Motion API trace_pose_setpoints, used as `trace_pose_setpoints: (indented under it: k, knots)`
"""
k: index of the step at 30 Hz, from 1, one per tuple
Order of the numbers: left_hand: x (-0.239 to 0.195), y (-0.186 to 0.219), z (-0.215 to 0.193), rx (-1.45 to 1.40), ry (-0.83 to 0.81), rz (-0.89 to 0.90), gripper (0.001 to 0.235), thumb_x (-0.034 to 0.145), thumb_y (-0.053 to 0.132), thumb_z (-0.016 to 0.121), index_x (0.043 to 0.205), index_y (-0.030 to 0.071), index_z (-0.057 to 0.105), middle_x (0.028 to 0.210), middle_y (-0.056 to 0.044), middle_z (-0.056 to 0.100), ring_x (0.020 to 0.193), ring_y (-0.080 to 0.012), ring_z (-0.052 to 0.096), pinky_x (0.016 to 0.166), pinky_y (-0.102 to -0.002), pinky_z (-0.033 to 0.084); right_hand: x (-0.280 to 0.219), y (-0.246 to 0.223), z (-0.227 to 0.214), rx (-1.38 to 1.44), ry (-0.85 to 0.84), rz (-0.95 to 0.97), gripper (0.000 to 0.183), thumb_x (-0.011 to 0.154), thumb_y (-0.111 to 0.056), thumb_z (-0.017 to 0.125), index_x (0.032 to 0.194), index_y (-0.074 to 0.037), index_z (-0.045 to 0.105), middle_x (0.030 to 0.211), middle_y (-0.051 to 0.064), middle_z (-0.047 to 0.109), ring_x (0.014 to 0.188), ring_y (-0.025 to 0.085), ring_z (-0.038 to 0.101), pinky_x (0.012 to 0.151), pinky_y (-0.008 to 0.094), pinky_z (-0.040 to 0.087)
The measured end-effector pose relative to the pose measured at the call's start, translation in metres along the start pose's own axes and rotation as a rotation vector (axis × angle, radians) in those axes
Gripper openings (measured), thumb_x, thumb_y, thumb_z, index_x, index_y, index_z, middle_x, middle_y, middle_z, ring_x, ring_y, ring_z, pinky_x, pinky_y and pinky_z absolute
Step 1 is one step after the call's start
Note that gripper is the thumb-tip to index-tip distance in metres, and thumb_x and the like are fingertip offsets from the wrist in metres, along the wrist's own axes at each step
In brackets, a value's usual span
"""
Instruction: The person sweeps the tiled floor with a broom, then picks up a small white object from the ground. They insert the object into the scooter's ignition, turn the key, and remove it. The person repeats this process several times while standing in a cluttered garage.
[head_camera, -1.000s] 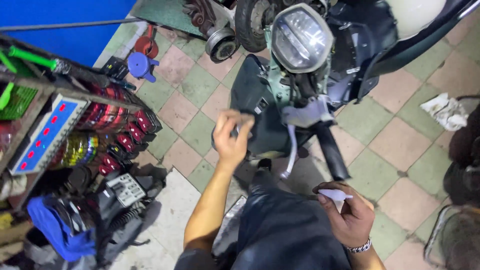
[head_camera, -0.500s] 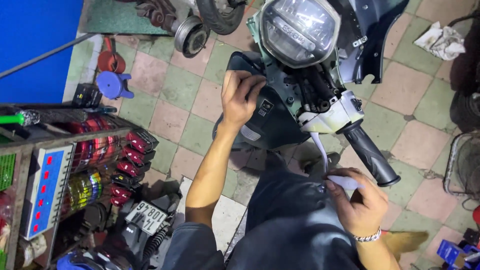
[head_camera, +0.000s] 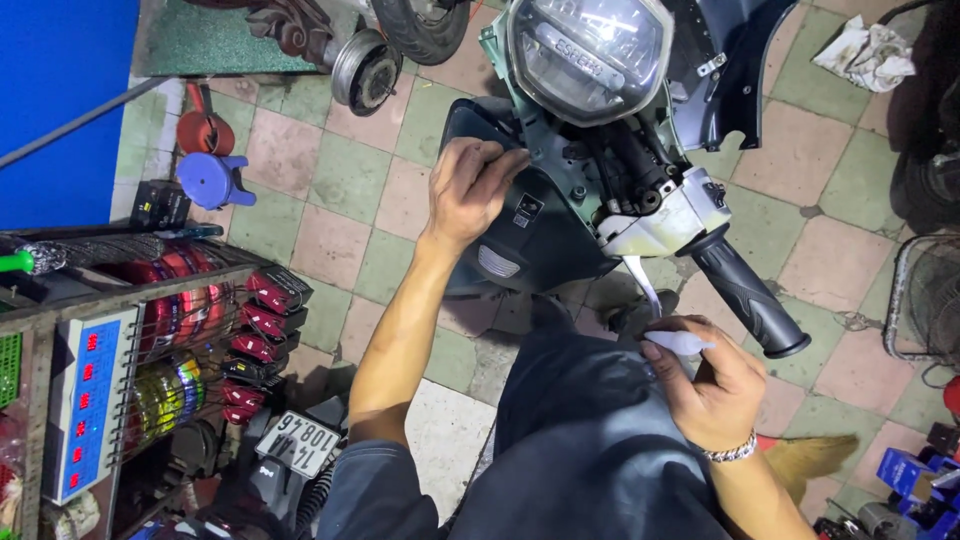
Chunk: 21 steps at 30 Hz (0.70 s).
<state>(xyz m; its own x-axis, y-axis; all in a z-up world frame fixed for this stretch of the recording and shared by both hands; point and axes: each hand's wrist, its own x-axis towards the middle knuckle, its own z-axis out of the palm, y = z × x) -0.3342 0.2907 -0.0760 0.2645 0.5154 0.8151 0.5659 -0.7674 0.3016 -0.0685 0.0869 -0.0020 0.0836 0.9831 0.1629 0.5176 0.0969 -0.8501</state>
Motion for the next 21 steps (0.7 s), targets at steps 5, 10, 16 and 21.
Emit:
trace_pose_setpoints:
  k: [5, 10, 16, 21]
  knots:
    - [-0.001, -0.001, -0.003, 0.0, -0.016, 0.017, 0.013, 0.092, 0.001, 0.081, 0.103, 0.001, 0.074, 0.093, -0.009, 0.059, 0.082, -0.0269, 0.056, 0.068, -0.038, 0.054, -0.002, 0.001, 0.002, 0.013, 0.006, -0.01, 0.018, 0.088, -0.006, 0.078, 0.102, 0.003, 0.07, 0.1, 0.013, 0.074, 0.092, 0.023, 0.073, 0.089, 0.032, 0.058]
    - [0.004, 0.0, -0.006, -0.006, -0.014, 0.041, 0.014, 0.091, -0.004, 0.082, 0.101, -0.003, 0.072, 0.092, -0.01, 0.058, 0.08, -0.0262, 0.054, 0.064, -0.036, 0.053, 0.001, -0.003, 0.002, 0.002, -0.002, -0.022, 0.017, 0.087, -0.006, 0.078, 0.101, 0.002, 0.071, 0.098, 0.012, 0.074, 0.09, 0.023, 0.072, 0.087, 0.031, 0.057]
    - [0.007, -0.006, -0.005, -0.035, -0.052, 0.053, 0.011, 0.094, 0.001, 0.078, 0.103, -0.003, 0.073, 0.093, -0.012, 0.058, 0.08, -0.0277, 0.054, 0.064, -0.038, 0.052, 0.005, -0.004, 0.004, 0.032, -0.009, -0.038, 0.019, 0.087, -0.005, 0.078, 0.102, 0.002, 0.07, 0.097, 0.012, 0.074, 0.087, 0.022, 0.072, 0.085, 0.031, 0.058]
    - [0.016, -0.006, -0.001, -0.072, 0.101, 0.146, 0.008, 0.092, -0.001, 0.071, 0.096, -0.002, 0.078, 0.085, -0.013, 0.057, 0.071, -0.0324, 0.061, 0.058, -0.041, 0.056, 0.012, -0.006, 0.005, 0.164, 0.029, -0.103, 0.015, 0.082, 0.004, 0.08, 0.095, 0.006, 0.072, 0.084, 0.02, 0.075, 0.078, 0.036, 0.075, 0.072, 0.042, 0.057]
